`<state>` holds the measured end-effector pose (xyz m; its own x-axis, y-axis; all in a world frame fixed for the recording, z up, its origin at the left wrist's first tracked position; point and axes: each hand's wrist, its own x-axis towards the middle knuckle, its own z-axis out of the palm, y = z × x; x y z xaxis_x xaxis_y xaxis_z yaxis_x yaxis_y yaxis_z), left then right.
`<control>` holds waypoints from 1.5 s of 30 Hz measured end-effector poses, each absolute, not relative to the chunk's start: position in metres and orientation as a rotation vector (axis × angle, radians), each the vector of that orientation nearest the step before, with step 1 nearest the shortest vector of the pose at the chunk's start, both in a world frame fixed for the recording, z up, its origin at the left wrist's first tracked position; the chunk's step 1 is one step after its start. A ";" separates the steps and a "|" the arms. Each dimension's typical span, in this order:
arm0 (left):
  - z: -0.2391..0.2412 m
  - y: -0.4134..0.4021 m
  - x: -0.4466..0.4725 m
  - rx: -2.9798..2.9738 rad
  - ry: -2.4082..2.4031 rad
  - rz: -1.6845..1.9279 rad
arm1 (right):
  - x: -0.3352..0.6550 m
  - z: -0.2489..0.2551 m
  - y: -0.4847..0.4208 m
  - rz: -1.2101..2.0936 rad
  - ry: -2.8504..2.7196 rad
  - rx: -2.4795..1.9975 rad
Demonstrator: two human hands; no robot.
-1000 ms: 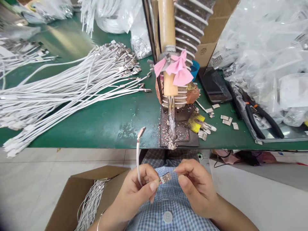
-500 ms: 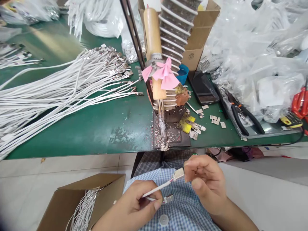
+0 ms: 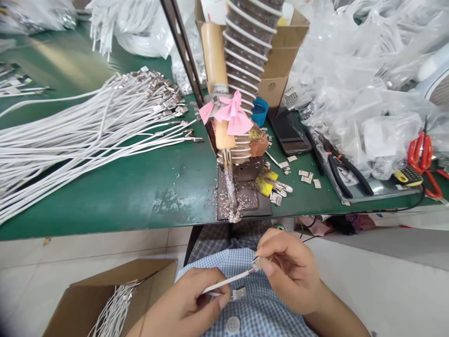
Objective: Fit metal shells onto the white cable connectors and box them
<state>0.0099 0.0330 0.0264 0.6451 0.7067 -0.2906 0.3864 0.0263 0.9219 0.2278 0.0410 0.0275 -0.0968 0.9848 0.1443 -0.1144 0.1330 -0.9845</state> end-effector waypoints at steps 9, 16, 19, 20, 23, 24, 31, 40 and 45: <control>0.030 0.038 0.016 1.626 0.969 0.274 | 0.227 0.027 0.041 1.255 -1.362 -0.969; 0.039 0.040 0.018 1.678 0.968 0.329 | 0.223 0.027 0.043 1.235 -1.389 -0.958; 0.039 0.041 0.019 1.683 0.947 0.373 | 0.223 0.026 0.043 1.233 -1.381 -0.963; 0.038 0.041 0.019 1.682 0.939 0.380 | 0.223 0.025 0.042 1.234 -1.378 -0.964; 0.037 0.042 0.019 1.688 0.945 0.381 | 0.224 0.025 0.042 1.238 -1.364 -0.973; 0.037 0.042 0.019 1.691 0.955 0.376 | 0.224 0.024 0.042 1.241 -1.363 -0.970; 0.042 0.041 0.018 1.677 0.981 0.389 | 0.222 0.025 0.044 1.242 -1.372 -0.969; 0.033 0.040 0.013 1.481 0.821 0.291 | 0.224 0.023 0.042 1.241 -1.383 -0.953; 0.030 0.040 0.007 1.465 0.890 0.280 | 0.225 0.022 0.043 1.212 -1.390 -0.943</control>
<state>0.0074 0.0398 0.0301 0.6635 0.6629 -0.3469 0.3448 0.1405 0.9281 0.2249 0.0427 0.0218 -0.1731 0.9655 0.1946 -0.0616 0.1866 -0.9805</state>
